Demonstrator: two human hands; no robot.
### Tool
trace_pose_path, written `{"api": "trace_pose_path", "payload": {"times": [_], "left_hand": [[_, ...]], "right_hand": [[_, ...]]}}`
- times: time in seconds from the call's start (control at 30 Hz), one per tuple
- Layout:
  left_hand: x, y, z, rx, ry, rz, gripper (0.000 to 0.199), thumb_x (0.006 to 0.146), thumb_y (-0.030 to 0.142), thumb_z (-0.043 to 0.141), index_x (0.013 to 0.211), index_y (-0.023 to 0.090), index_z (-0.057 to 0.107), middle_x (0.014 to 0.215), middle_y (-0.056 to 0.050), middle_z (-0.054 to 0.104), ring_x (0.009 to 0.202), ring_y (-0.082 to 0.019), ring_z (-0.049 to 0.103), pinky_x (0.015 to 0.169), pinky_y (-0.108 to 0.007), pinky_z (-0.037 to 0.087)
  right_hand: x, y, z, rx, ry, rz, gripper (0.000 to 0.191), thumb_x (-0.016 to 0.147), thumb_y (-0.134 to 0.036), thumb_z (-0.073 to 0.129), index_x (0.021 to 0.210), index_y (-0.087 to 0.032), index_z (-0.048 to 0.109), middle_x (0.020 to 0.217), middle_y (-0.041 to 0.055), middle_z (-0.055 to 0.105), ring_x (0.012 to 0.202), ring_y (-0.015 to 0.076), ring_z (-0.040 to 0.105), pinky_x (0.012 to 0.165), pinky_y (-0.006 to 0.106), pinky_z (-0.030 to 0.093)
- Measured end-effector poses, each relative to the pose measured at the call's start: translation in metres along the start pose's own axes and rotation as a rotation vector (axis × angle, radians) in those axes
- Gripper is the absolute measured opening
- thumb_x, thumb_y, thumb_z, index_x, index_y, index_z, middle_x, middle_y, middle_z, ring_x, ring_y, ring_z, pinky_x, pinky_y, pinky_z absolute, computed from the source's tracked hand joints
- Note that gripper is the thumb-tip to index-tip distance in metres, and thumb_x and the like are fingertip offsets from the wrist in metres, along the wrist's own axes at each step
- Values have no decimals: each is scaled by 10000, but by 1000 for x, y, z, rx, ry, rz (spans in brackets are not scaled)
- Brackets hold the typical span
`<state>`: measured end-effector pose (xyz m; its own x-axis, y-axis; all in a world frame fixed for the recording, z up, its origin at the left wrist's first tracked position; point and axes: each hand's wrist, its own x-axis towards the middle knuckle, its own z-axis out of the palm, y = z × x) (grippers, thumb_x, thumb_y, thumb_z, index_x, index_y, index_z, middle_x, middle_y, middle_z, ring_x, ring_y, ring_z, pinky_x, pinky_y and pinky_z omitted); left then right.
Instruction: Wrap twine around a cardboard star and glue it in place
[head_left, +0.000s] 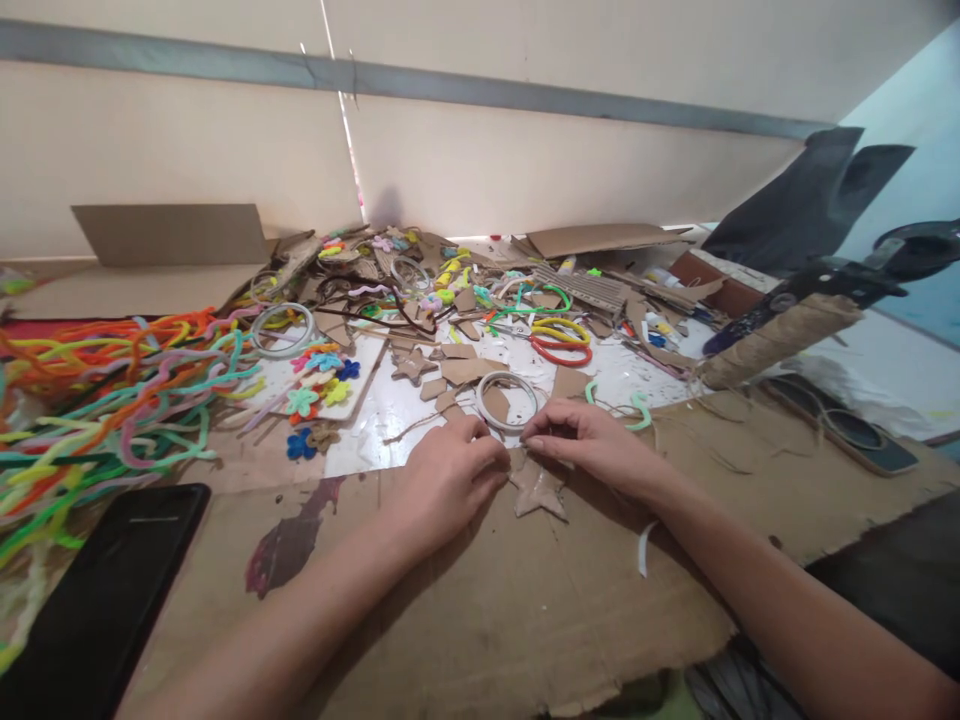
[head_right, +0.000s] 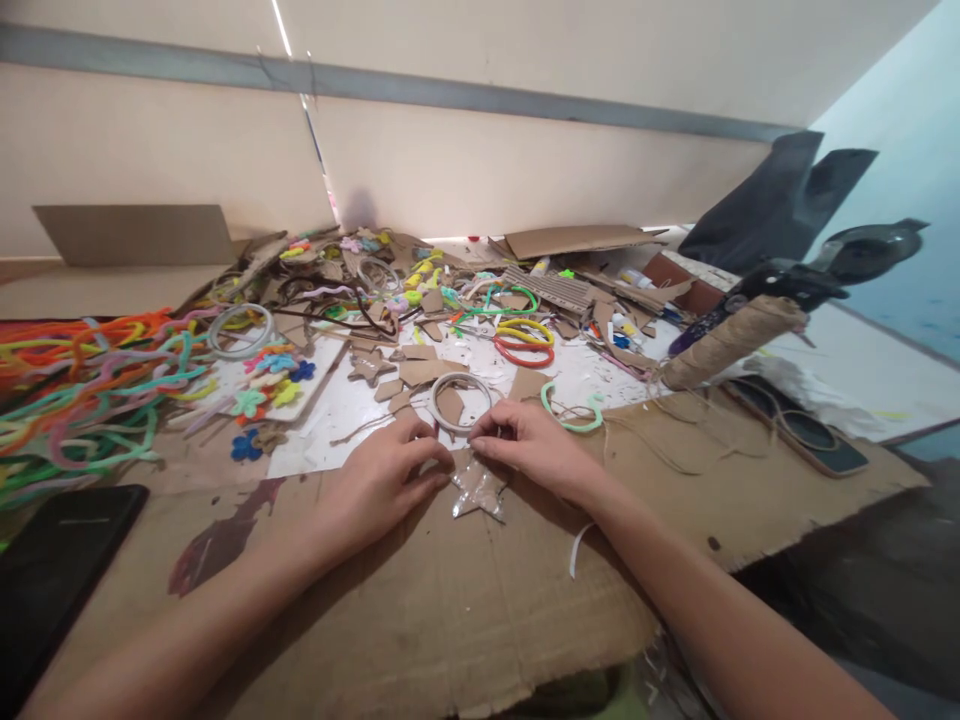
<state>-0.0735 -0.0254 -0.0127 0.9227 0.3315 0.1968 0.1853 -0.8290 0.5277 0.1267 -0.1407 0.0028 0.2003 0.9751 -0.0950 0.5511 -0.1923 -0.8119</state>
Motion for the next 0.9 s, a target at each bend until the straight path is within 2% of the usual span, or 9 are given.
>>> {"api": "trace_pose_path", "payload": {"times": [0.07,0.17,0.27,0.57,0.9], "left_hand": [[0,0,1,-20,-2,-5,120,904,168,628,921,216,737,1008,-60,646,944,-216,633,815,-325,496],[0,0,1,-37,-1,-5,119,891,153,640,918,217,738,1026,-56,653,969,-218,634,831,-321,496],[-1,-1,2,-32,4,-7,115,892,163,646,924,222,738,1014,-50,655,959,-220,635,822,-323,494],[2,1,1,-51,5,-25,114,881,136,624,901,205,712,999,-50,657,957,-222,631,820,-336,494],[1,1,3,-95,3,-42,137,860,102,615,847,199,710,970,-48,662,936,-216,628,794,-328,493]], "right_hand": [[0,1,0,-87,19,-55,159,871,-322,642,895,-208,751,923,49,707,908,215,633,805,330,469],[-1,2,0,-158,24,-94,146,880,-304,645,864,-208,753,884,42,689,872,204,624,790,323,464],[-3,2,-1,-134,28,-82,147,875,-312,656,856,-199,749,871,41,675,819,195,622,738,312,469],[-6,4,-5,-162,9,-142,147,909,-305,631,910,-220,750,944,52,715,922,218,650,828,336,475],[-7,5,-12,-191,-38,-176,154,845,-214,622,930,-236,749,967,51,730,939,239,643,834,365,478]]}}
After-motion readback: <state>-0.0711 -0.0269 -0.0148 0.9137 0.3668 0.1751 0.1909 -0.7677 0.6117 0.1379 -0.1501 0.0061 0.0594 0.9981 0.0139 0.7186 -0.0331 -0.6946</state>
